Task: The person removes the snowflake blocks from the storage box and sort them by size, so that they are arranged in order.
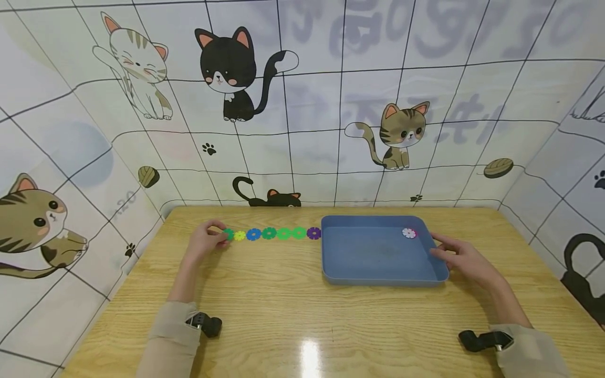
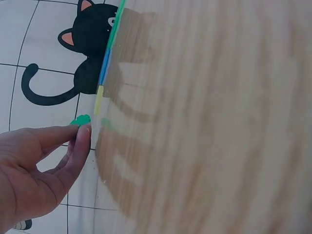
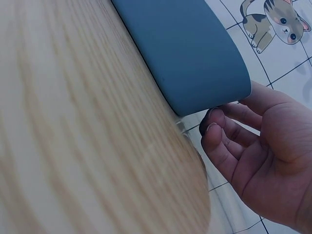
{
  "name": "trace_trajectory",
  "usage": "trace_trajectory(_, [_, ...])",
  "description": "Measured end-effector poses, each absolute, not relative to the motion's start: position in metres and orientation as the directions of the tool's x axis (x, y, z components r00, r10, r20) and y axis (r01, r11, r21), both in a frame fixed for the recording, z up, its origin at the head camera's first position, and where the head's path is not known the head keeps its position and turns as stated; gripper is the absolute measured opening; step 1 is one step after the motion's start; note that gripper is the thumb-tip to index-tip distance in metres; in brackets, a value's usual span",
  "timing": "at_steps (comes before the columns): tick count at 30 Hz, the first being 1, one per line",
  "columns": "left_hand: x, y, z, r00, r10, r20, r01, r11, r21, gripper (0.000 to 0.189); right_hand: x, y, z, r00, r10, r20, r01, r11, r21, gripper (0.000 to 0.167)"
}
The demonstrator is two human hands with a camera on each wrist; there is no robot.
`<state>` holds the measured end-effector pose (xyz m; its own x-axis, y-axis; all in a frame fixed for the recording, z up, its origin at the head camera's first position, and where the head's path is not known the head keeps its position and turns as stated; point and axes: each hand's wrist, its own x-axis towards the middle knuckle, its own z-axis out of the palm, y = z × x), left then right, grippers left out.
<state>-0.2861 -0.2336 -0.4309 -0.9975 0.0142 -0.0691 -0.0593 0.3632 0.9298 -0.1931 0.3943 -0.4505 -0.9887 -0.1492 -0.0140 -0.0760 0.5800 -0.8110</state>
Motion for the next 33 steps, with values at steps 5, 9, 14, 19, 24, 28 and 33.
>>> trace_trajectory(5, [-0.289, -0.241, -0.432, -0.994, 0.003, -0.109, -0.098, 0.407, 0.908, 0.031, -0.194, 0.395, -0.452, -0.989, -0.150, -0.017, -0.074, 0.576, -0.814, 0.066])
trace_trajectory(9, [-0.293, -0.243, -0.435, -0.995, -0.006, -0.102, -0.094, 0.447, 0.889, 0.028, -0.194, 0.395, -0.453, -0.989, -0.149, -0.017, -0.072, 0.573, -0.816, 0.066])
trace_trajectory(14, [-0.297, -0.243, -0.440, -0.995, -0.010, -0.100, -0.092, 0.489, 0.868, 0.027, -0.194, 0.395, -0.452, -0.988, -0.151, -0.024, -0.066, 0.563, -0.824, 0.066])
trace_trajectory(19, [-0.299, -0.242, -0.442, -0.995, -0.007, -0.100, -0.090, 0.508, 0.857, 0.027, -0.193, 0.394, -0.450, -0.989, -0.148, -0.022, -0.067, 0.569, -0.820, 0.066])
trace_trajectory(24, [-0.300, -0.241, -0.443, -0.995, -0.007, -0.098, -0.087, 0.512, 0.854, 0.026, -0.193, 0.394, -0.449, -0.988, -0.153, -0.014, -0.075, 0.565, -0.822, 0.066])
trace_trajectory(28, [-0.300, -0.240, -0.444, -0.996, -0.010, -0.092, -0.083, 0.518, 0.851, 0.026, -0.193, 0.394, -0.450, -0.988, -0.152, -0.012, -0.077, 0.564, -0.822, 0.067])
trace_trajectory(33, [-0.299, -0.240, -0.444, -0.996, -0.021, -0.083, -0.082, 0.497, 0.864, 0.030, -0.193, 0.393, -0.450, -0.989, -0.149, -0.016, -0.073, 0.570, -0.818, 0.067])
